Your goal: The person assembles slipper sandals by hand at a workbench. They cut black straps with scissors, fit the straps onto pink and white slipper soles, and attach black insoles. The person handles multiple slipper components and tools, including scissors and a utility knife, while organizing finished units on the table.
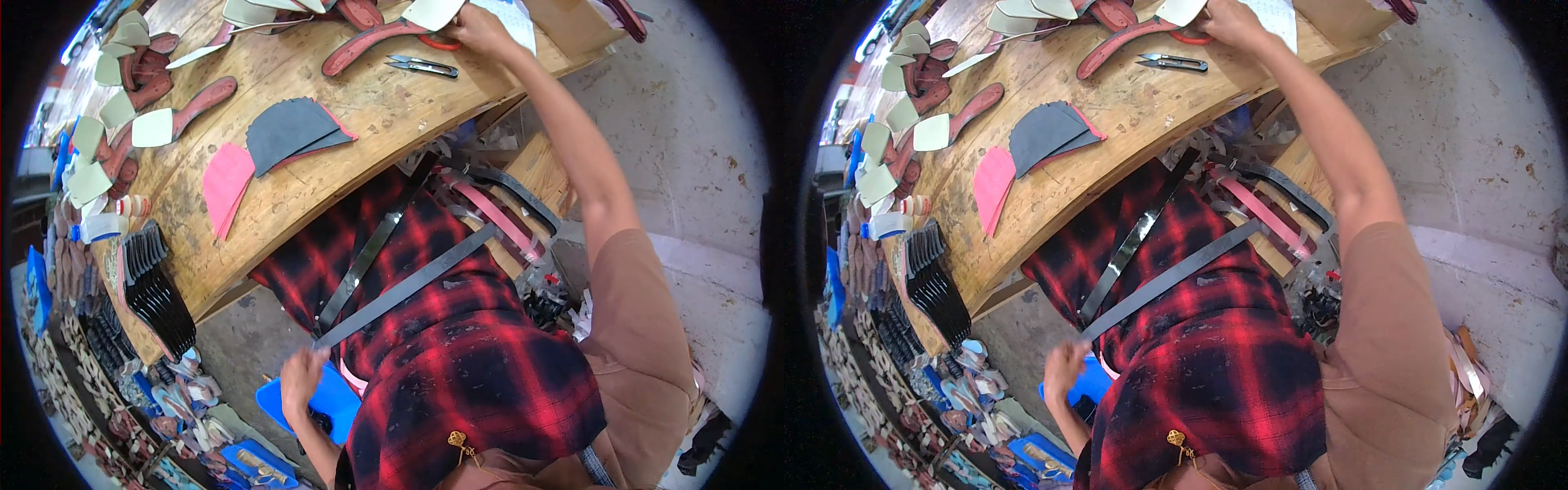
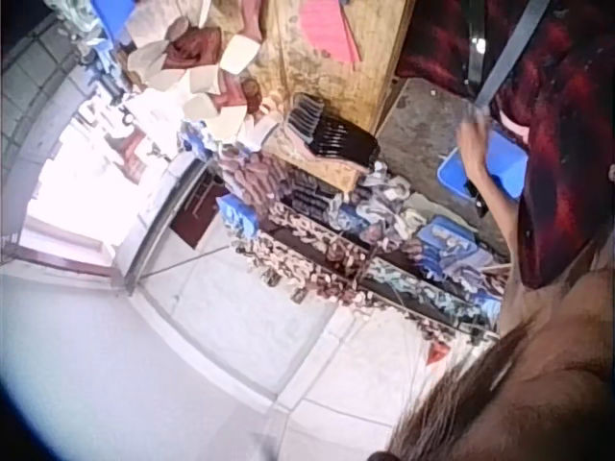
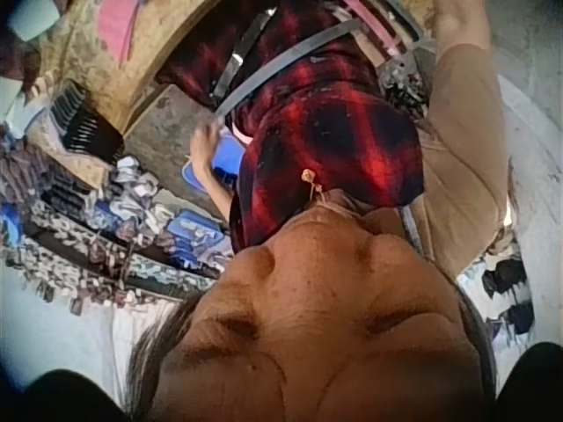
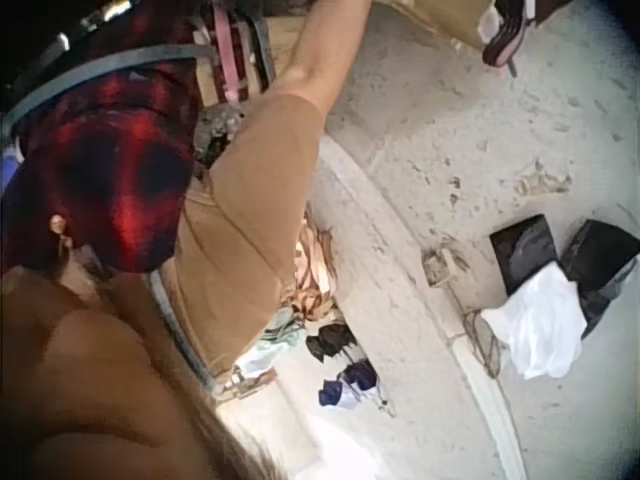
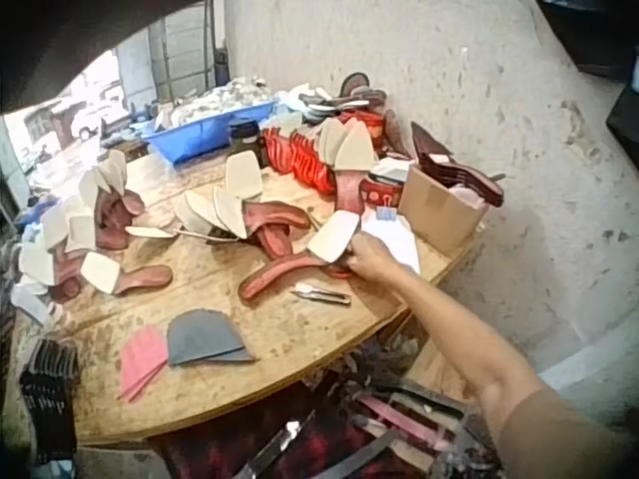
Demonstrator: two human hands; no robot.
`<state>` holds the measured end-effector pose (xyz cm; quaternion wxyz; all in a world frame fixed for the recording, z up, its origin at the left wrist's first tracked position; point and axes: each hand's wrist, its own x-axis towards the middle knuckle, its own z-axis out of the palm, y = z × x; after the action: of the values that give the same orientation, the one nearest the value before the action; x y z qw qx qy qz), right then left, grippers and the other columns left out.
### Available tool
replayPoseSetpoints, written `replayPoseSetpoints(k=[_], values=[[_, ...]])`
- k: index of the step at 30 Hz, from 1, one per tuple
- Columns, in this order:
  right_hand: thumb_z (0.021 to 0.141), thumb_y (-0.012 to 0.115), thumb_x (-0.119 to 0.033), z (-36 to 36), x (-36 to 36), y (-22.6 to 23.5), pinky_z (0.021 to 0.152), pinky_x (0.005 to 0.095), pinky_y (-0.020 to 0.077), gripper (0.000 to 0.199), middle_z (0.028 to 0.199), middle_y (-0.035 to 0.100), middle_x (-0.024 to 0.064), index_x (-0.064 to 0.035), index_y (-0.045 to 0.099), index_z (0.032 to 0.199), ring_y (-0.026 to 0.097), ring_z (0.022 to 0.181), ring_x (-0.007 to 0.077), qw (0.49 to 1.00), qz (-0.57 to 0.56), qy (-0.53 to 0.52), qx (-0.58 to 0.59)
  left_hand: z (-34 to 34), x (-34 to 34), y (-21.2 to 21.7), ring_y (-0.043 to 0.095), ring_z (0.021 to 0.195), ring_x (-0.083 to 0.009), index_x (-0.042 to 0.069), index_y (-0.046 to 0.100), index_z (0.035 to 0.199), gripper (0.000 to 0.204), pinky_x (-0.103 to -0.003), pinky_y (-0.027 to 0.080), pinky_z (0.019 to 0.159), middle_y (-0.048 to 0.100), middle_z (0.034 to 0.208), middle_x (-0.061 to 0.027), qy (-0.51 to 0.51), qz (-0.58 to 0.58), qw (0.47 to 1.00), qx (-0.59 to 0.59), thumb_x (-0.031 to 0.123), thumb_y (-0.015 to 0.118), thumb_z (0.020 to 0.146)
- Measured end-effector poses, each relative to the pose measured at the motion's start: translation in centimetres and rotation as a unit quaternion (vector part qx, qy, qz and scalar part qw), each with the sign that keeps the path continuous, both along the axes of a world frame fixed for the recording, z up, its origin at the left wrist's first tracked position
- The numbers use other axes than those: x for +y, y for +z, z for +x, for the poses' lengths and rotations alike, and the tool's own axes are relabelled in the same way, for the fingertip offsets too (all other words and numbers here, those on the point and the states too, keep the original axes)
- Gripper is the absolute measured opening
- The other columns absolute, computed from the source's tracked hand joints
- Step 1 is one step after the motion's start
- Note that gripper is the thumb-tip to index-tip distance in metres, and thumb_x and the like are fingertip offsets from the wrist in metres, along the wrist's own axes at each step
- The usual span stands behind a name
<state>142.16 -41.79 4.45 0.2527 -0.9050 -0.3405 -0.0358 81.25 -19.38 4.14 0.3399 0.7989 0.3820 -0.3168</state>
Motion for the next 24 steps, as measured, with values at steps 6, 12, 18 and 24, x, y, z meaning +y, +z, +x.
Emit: replayPoseSetpoints(k=[6,12,18,24], values=[[0.076,0.066,-0.023,3.6,-2.7,2.0,0.061,0.0379,0.0485,0.050,0.080,0.064,0.0161,0.0014,0.057,0.118,0.063,0.069,0.0257,0.991,-0.103,0.049,0.067,24.7,-7.9,-3.4,0.057,0.107,-0.0361,0.000,0.058,0.117,0.050,-0.042,0.045,0.091,0.060,0.116,-0.0203,-0.129,-0.007,0.909,-0.395,0.041,0.063,0.090],[0.085,0.062,-0.022,-0.6,-10.5,10.9,0.054,0.0221,0.0363,0.039,0.070,0.056,-0.0027,-0.0082,0.056,0.121,0.049,0.063,0.0045,0.968,-0.038,0.096,0.230,33.9,-10.5,-14.8,0.043,0.132,-0.0363,-0.001,0.049,0.135,0.073,-0.053,0.028,0.109,0.051,0.137,-0.0231,-0.313,0.159,0.913,-0.211,0.052,0.061,0.086],[0.082,0.073,-0.032,-16.9,-19.1,9.1,0.071,0.0286,0.0503,0.078,0.098,0.063,0.0090,-0.0103,0.035,0.147,0.063,0.076,0.0150,0.800,0.420,-0.037,0.428,34.3,-12.0,-7.9,0.065,0.073,-0.0149,-0.004,0.053,0.121,0.041,-0.028,0.052,0.071,0.067,0.087,-0.0093,-0.113,-0.360,0.893,-0.246,0.026,0.061,0.094],[0.090,0.060,-0.052,-26.8,-15.5,4.0,0.067,0.0264,0.0474,0.081,0.102,0.054,0.0076,-0.0099,0.027,0.150,0.059,0.081,0.0145,0.639,0.531,-0.031,0.556,32.2,-12.7,-1.8,0.056,0.066,-0.0084,0.001,0.057,0.106,0.018,-0.024,0.049,0.061,0.062,0.080,-0.0036,-0.027,-0.520,0.823,-0.227,0.017,0.052,0.099]])
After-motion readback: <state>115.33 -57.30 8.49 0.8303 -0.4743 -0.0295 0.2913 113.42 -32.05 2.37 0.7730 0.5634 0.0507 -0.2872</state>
